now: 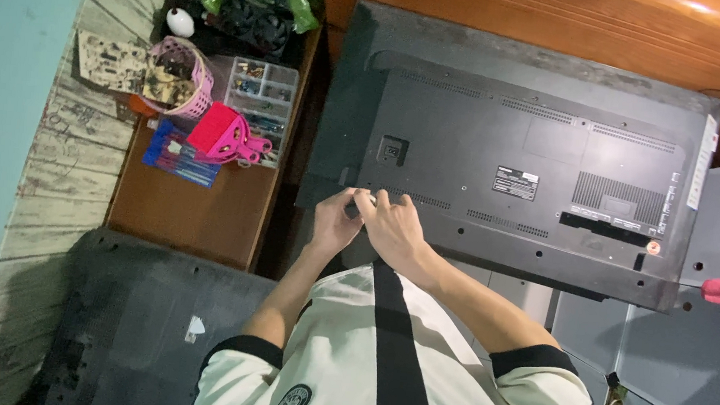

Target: The person uses a screwdriver to tighten screws on the back panel of a television. They select a screw from a compartmentalized box, place it on the screwdriver, and then drive it into the TV casing. This process is repeated for multiple screws across the back of the device.

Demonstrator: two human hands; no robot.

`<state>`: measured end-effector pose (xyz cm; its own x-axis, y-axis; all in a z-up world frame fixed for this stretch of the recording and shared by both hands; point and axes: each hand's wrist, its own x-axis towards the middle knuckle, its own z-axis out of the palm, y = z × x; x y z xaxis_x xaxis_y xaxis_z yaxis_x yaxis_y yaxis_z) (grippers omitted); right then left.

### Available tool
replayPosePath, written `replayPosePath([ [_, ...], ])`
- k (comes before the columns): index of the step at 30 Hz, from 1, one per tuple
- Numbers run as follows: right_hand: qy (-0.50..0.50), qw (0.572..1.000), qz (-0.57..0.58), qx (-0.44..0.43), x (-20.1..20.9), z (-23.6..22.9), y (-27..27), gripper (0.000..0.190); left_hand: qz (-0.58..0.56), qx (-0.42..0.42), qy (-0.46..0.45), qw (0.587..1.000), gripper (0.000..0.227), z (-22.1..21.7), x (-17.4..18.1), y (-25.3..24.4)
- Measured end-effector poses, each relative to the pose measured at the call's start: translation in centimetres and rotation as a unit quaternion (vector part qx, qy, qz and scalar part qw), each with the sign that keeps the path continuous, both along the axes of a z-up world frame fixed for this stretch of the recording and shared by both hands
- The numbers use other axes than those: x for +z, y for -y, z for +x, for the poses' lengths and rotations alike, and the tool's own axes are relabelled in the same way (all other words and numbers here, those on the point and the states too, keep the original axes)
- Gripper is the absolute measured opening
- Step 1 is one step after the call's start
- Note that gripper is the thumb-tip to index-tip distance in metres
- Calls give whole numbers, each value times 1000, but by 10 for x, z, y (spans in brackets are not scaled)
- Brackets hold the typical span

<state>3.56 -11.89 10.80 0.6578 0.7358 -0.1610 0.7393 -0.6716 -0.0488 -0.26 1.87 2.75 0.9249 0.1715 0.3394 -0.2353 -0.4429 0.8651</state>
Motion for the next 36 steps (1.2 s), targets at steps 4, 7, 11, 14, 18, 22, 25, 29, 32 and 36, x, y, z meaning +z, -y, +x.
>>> replayPosePath([
  [4,-24,1000,13,-7,-4,9,1,22,49,-2,-25,998,24,5,16,-4],
  [7,-25,999,-10,-34,7,9,1,20,55,-19,-36,998,21,9,11,-3],
  [11,-36,998,-8,-42,17,11,4,24,47,-32,-36,998,9,12,-4,1],
  [14,-49,999,11,-21,15,12,6,22,24,-47,-43,998,11,11,-17,-4],
  [18,-30,999,15,-33,10,7,8,21,44,-52,-33,997,15,14,8,4],
  [22,1,998,21,-53,5,8,9,30,4,-60,-39,997,18,11,-21,17],
  [25,18,1000,-2,-22,3,5,9,25,-83,-47,-30,995,13,8,-1,21],
  [29,64,997,46,20,-10,-7,5,20,-105,-59,-50,991,29,6,-10,16],
  [32,64,996,65,11,-34,-14,0,19,-158,-44,-61,985,26,4,-75,18],
  [36,27,996,86,6,-14,-10,-4,31,-129,-68,-96,985,26,16,-65,14],
])
